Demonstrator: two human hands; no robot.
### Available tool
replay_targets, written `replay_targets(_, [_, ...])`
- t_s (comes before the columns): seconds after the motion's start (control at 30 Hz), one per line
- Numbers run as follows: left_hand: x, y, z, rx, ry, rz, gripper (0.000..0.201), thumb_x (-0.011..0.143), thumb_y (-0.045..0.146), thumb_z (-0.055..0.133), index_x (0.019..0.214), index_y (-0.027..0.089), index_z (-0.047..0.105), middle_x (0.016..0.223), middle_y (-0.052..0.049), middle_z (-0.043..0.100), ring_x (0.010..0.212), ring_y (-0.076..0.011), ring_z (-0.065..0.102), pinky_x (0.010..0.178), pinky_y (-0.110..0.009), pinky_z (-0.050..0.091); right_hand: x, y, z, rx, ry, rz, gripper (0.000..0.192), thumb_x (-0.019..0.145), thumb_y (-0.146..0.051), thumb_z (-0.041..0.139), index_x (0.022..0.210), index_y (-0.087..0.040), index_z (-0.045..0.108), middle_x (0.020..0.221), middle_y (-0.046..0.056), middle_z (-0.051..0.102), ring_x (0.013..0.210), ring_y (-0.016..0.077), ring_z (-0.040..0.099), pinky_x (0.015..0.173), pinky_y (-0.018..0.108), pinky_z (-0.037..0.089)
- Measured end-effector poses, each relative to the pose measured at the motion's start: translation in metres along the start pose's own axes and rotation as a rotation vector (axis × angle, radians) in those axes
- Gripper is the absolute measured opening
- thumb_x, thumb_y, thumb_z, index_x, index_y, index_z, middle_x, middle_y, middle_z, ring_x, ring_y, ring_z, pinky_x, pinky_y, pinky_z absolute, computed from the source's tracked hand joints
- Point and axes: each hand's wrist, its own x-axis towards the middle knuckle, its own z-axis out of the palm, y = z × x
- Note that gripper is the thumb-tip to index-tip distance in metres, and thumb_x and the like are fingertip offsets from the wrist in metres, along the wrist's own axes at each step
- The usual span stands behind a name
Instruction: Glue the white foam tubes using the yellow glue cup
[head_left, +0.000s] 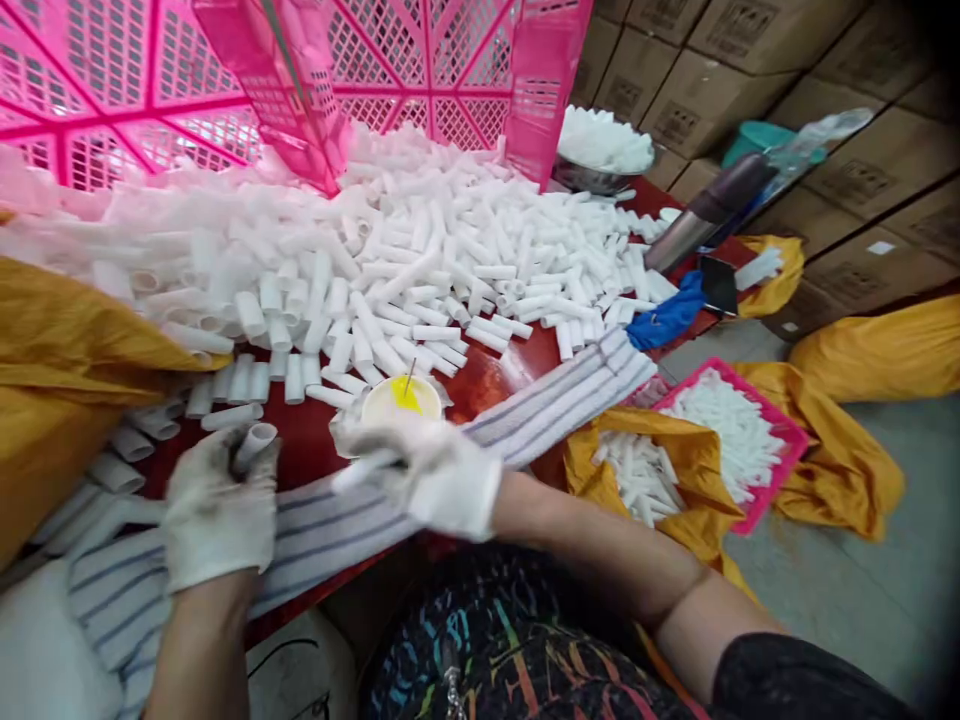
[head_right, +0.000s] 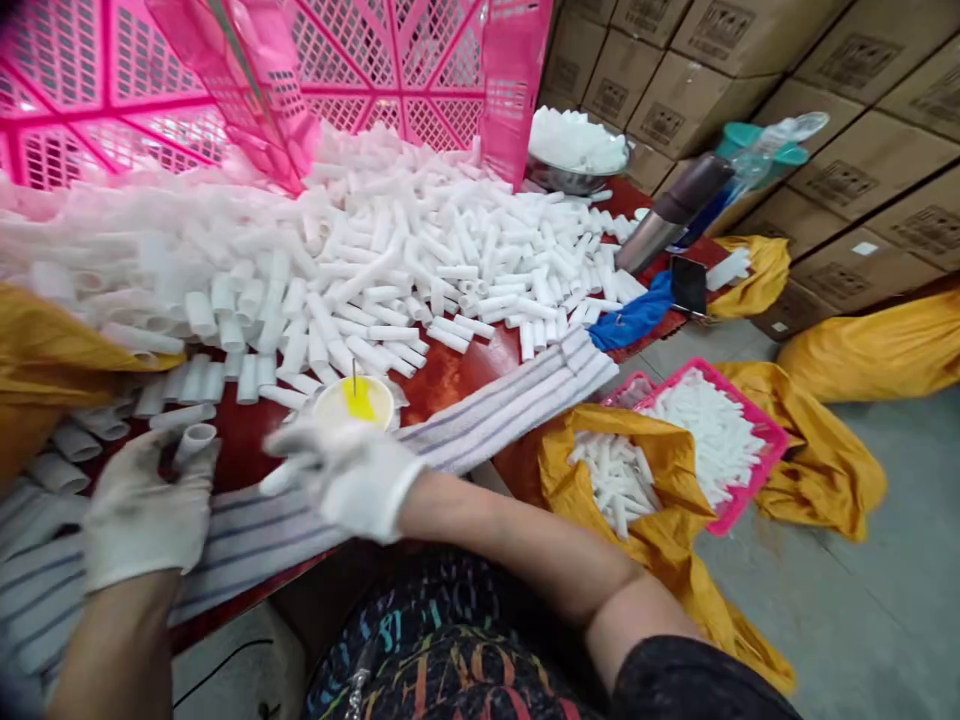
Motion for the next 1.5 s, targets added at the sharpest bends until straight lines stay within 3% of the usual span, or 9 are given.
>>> replay_targets(0.2, [-0.026,0.032,0.025,-0.355,-0.011,-0.047,0.039,0.090,0.051,0.040,0.115,0.023,0.053,0.096,-0.001,0.066,0.081,-0.0159,0.062,0.078,-0.028,0.049,-0.004,0.040,-0.069,0.302,0.039,0.275,0.050,0.083,-0.051,0.053,0.113,-0.011,0.058,0.056,-0.003,0.053,0.038,0.0048,0.043,0.034,0.016,0.031])
replay_targets(0.4, [-0.024,0.035,0.032,-0.384,-0.048,-0.011,0.039,0.091,0.048,0.040,0.113,0.020,0.055,0.103,-0.006,0.066,0.093,-0.0190,0.062,0.084,-0.030,0.048,0.035,0.062,-0.054,0.228,0.122,0.146,0.050,0.080,-0.052,0.054,0.108,-0.012,0.064,0.067,0.001,0.058,0.049,0.0058,0.047,0.044,0.018,0.038])
replay_targets(0.67, [-0.023,0.036,0.030,-0.381,-0.152,0.023,0.037,0.088,0.045,0.049,0.112,0.018,0.057,0.106,-0.009,0.066,0.097,-0.0216,0.062,0.090,-0.033,0.047,0.030,0.102,-0.042,0.045,0.249,-0.226,0.034,0.075,-0.041,0.068,0.099,-0.017,0.066,0.098,0.006,0.065,0.089,0.0179,0.062,0.080,0.029,0.054])
replay_targets(0.8, [-0.022,0.035,0.031,-0.450,-0.130,0.016,0.037,0.087,0.046,0.050,0.110,0.019,0.058,0.106,-0.007,0.066,0.096,-0.0202,0.063,0.090,-0.032,0.047,0.027,0.103,-0.043,0.011,0.191,-0.127,0.038,0.083,-0.040,0.059,0.114,-0.018,0.062,0.096,0.006,0.067,0.082,0.0165,0.064,0.074,0.029,0.056])
replay_targets(1.0, [-0.026,0.036,0.026,-0.521,-0.101,0.008,0.034,0.086,0.046,0.052,0.108,0.020,0.059,0.104,-0.005,0.067,0.094,-0.0185,0.063,0.087,-0.029,0.047,0.025,0.103,-0.043,-0.019,0.235,-0.289,0.031,0.075,-0.040,0.067,0.097,-0.018,0.068,0.093,0.007,0.064,0.083,0.0183,0.063,0.077,0.031,0.055])
replay_targets(1.13, [-0.031,0.042,0.020,-0.574,-0.127,-0.005,0.034,0.084,0.045,0.055,0.106,0.019,0.059,0.101,-0.004,0.067,0.090,-0.0174,0.062,0.084,-0.028,0.047,0.022,0.102,-0.045,-0.031,0.158,-0.107,0.041,0.082,-0.042,0.060,0.116,-0.019,0.061,0.101,0.007,0.066,0.087,0.0183,0.064,0.079,0.032,0.055])
replay_targets(1.27, [-0.033,0.047,0.018,-0.654,-0.207,-0.055,0.035,0.081,0.046,0.058,0.103,0.018,0.060,0.097,-0.004,0.067,0.085,-0.0163,0.062,0.081,-0.027,0.048,0.024,0.103,-0.042,0.061,0.194,-0.141,0.027,0.076,-0.035,0.067,0.096,-0.018,0.067,0.096,0.006,0.066,0.088,0.0171,0.063,0.084,0.032,0.052])
replay_targets(1.4, [-0.033,0.047,0.021,-0.770,-0.254,-0.057,0.034,0.077,0.042,0.063,0.100,0.018,0.059,0.096,-0.003,0.067,0.087,-0.0160,0.062,0.080,-0.026,0.049,0.021,0.089,-0.041,0.150,0.147,-0.119,0.025,0.069,-0.036,0.072,0.064,-0.015,0.060,0.065,0.001,0.055,0.060,0.0116,0.055,0.059,0.026,0.050])
replay_targets(1.5, [-0.034,0.047,0.024,-0.815,-0.250,0.006,0.031,0.074,0.037,0.067,0.097,0.018,0.059,0.096,-0.003,0.066,0.089,-0.0156,0.062,0.082,-0.026,0.049,0.010,0.073,-0.046,0.191,0.175,-0.105,0.025,0.069,-0.037,0.072,0.075,-0.016,0.061,0.074,0.002,0.059,0.067,0.0116,0.056,0.061,0.024,0.049])
